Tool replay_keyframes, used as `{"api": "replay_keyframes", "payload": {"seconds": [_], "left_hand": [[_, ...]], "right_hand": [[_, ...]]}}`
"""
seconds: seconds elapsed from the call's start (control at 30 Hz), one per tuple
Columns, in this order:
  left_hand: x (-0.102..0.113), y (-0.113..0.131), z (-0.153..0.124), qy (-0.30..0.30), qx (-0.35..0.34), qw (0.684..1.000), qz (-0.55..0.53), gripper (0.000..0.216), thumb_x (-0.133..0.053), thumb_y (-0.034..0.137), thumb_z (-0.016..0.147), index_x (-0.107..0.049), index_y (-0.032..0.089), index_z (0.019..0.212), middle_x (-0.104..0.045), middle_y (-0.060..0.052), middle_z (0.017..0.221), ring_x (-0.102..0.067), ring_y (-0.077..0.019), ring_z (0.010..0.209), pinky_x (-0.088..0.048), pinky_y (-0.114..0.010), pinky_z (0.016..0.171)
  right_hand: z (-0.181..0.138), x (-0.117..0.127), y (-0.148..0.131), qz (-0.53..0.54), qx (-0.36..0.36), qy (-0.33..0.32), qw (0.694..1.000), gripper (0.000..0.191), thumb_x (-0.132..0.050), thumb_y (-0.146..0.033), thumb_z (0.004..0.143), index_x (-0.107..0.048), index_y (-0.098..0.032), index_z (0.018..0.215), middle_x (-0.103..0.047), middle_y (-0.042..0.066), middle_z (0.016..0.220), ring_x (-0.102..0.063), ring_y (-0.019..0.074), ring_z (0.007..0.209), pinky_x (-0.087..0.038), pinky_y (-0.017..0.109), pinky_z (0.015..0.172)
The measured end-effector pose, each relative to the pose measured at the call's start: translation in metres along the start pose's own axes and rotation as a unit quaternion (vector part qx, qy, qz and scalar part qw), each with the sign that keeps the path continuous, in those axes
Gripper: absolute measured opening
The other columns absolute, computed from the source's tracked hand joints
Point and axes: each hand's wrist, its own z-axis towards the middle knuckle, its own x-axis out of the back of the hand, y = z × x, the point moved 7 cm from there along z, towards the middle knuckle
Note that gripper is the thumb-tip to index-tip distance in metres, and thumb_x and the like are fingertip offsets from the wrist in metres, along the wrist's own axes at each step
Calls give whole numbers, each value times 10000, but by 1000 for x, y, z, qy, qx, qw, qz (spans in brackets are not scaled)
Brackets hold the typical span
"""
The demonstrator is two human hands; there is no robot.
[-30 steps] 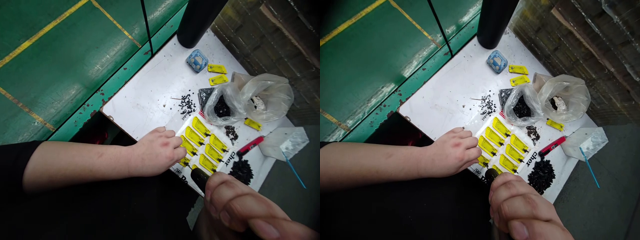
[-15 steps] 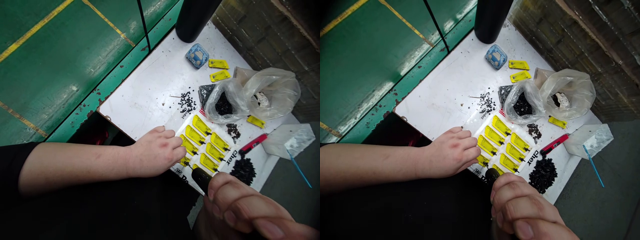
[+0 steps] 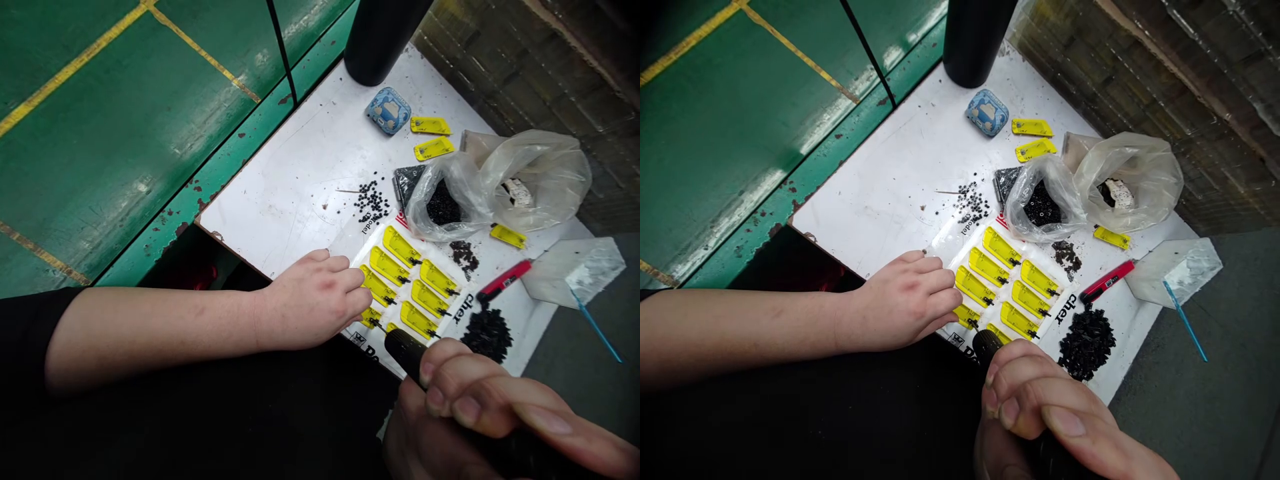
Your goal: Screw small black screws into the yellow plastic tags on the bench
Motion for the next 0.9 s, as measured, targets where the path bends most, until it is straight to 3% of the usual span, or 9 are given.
{"api": "replay_keyframes", "payload": {"seconds": [0.13, 0.33, 0.63, 0.77, 0.9], "left_hand": [[0, 0, 0, 9, 0, 1000, 8, 275, -563, 421, 1122, -685, 219, 981, -710, -50, 990, -605, -256, 921, -366, -449, 811], [0, -1, -1, 14, -5, 1000, 11, 283, -568, 433, 1120, -678, 219, 971, -700, -46, 979, -609, -260, 913, -369, -447, 807], [-1, 0, -1, 4, -4, 1000, 15, 243, -614, 423, 1097, -678, 221, 978, -707, -45, 994, -615, -264, 931, -379, -451, 810], [-2, 1, 0, 6, -4, 1000, 18, 240, -636, 430, 1088, -676, 223, 974, -706, -38, 995, -617, -264, 936, -379, -450, 816], [-1, 1, -1, 10, -5, 1000, 20, 240, -648, 435, 1082, -672, 222, 972, -707, -36, 995, -616, -264, 932, -377, -448, 811]], "right_hand": [[3, 0, 4, -14, -3, -24, 1000, 299, -615, -521, 1071, -606, -293, 878, -463, -16, 699, -460, 149, 503, -477, 357, 473], [2, 0, 9, -18, 4, -11, 1000, 261, -616, -516, 1088, -608, -303, 938, -459, -52, 705, -415, 115, 471, -499, 318, 483], [-1, -17, -13, -57, 37, 94, 993, 263, -565, -531, 1121, -626, -307, 998, -474, -31, 737, -440, 134, 524, -466, 335, 531], [8, -17, -14, -54, 23, 67, 996, 272, -592, -479, 1120, -593, -285, 929, -449, -44, 733, -444, 111, 510, -464, 323, 533], [13, -13, -13, -55, 35, 41, 997, 377, -614, -586, 1091, -560, -278, 882, -429, -51, 720, -454, 106, 492, -471, 318, 505]]}}
